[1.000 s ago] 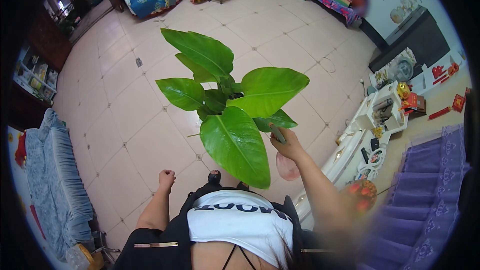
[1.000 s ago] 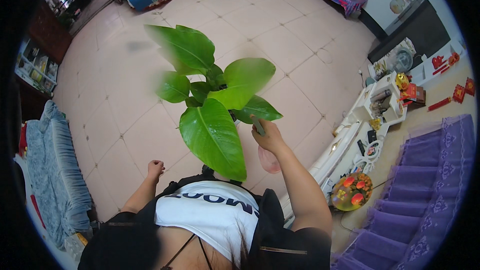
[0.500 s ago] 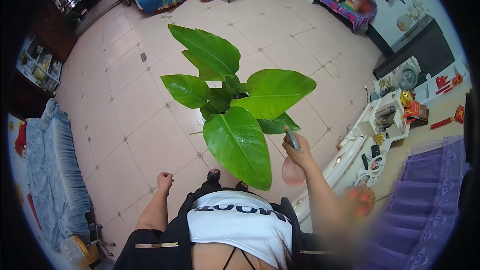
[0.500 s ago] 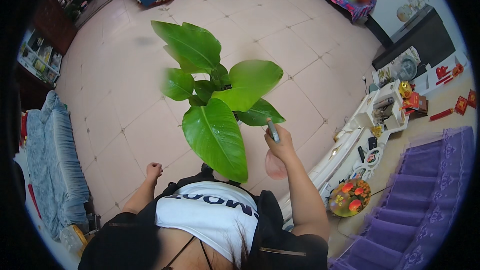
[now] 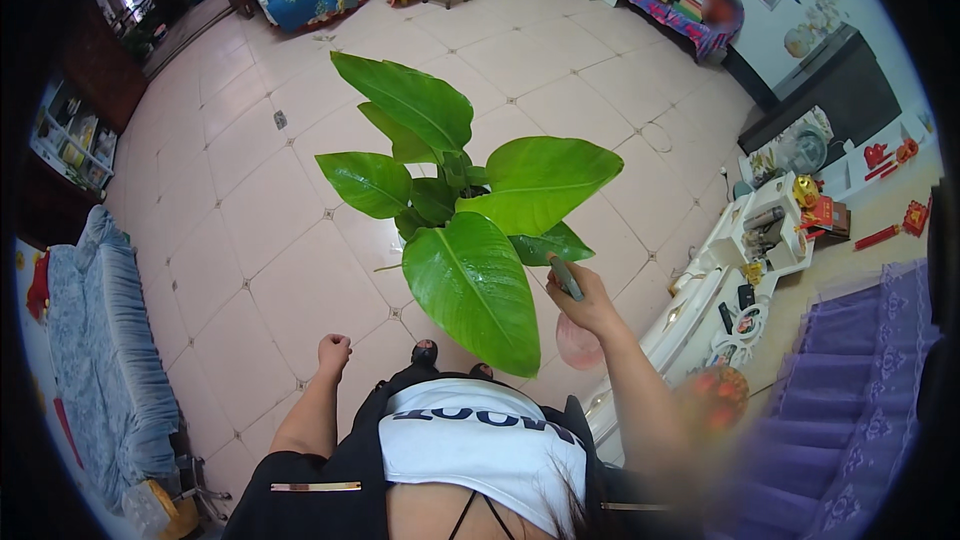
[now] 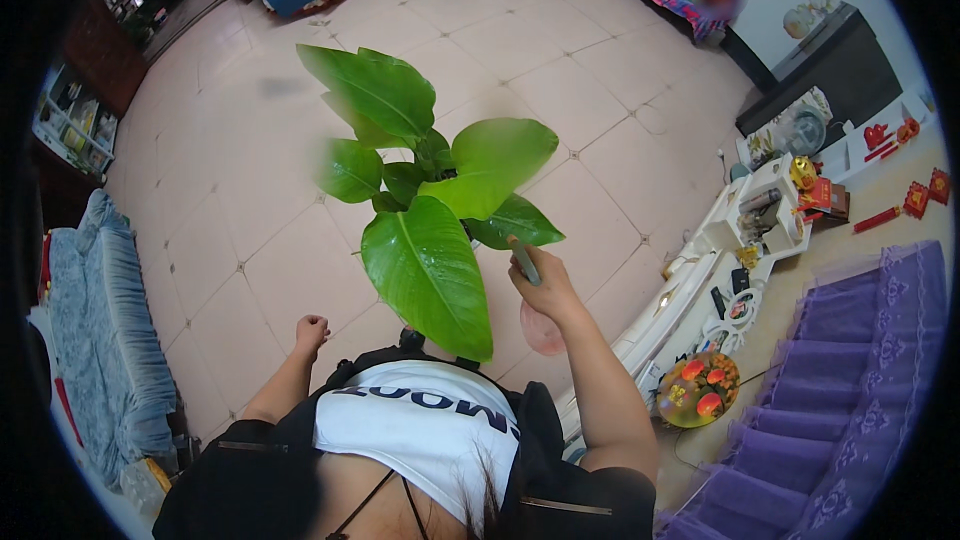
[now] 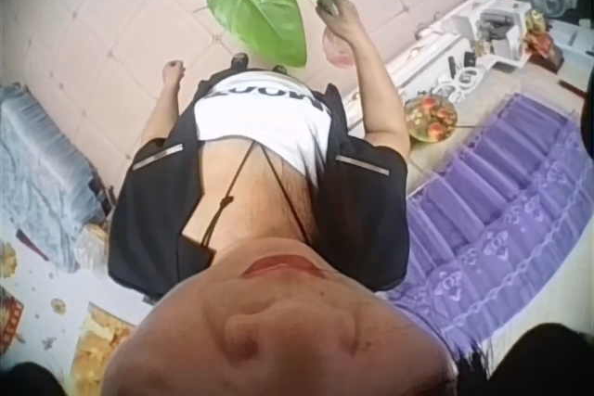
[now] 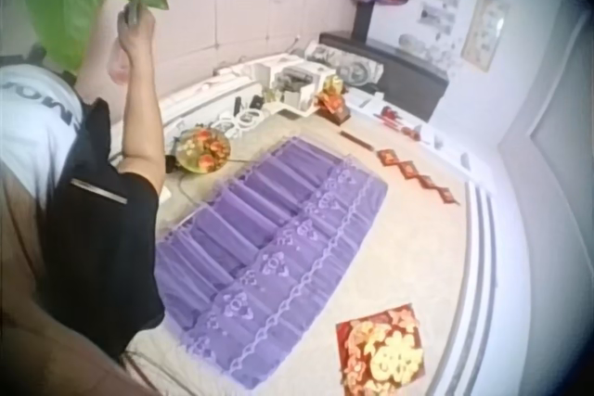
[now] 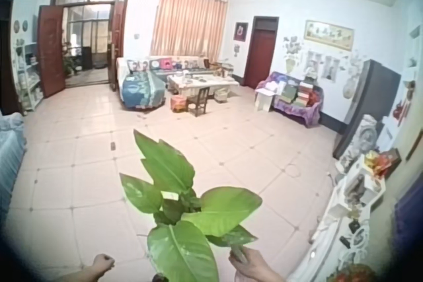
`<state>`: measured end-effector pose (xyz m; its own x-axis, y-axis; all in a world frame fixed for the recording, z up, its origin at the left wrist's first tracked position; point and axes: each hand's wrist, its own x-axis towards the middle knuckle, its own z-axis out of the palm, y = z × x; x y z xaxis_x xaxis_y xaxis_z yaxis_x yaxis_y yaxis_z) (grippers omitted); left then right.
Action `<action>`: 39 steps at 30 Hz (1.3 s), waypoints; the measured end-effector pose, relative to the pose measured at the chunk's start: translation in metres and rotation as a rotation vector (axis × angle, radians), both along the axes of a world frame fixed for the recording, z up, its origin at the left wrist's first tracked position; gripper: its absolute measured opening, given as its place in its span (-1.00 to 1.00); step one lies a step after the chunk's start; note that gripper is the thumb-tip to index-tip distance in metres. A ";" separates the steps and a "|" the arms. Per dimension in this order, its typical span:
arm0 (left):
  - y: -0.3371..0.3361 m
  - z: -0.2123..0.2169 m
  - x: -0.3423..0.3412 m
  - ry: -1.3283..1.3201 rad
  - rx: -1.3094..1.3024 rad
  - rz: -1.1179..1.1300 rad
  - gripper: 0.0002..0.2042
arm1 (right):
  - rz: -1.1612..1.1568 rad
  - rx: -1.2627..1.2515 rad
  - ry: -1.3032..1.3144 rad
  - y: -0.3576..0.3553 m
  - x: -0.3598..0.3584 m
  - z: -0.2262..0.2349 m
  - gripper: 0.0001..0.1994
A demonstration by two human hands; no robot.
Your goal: The person uses a spray bottle to mist the leaves of a potted plant. They then kneel and spray the soil and lower stems, rotating the pot to cover all sides.
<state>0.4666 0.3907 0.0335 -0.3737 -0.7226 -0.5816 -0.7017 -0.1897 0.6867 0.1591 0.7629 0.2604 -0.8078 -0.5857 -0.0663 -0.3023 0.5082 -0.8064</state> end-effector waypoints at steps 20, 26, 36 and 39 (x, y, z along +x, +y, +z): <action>-0.022 -0.023 0.009 -0.014 0.019 -0.008 -0.87 | -0.025 0.100 -0.029 -0.015 0.009 0.013 -0.86; -0.028 -0.031 0.000 -0.003 0.007 -0.026 -0.86 | 0.049 -0.288 0.034 -0.019 0.028 0.087 -0.83; -0.027 -0.036 -0.004 -0.028 -0.021 -0.061 -0.85 | 0.193 -0.124 0.193 -0.058 0.036 0.170 -0.91; -0.025 -0.033 -0.008 -0.021 0.013 -0.046 -0.85 | 0.215 -0.019 0.193 -0.071 0.030 0.178 -0.92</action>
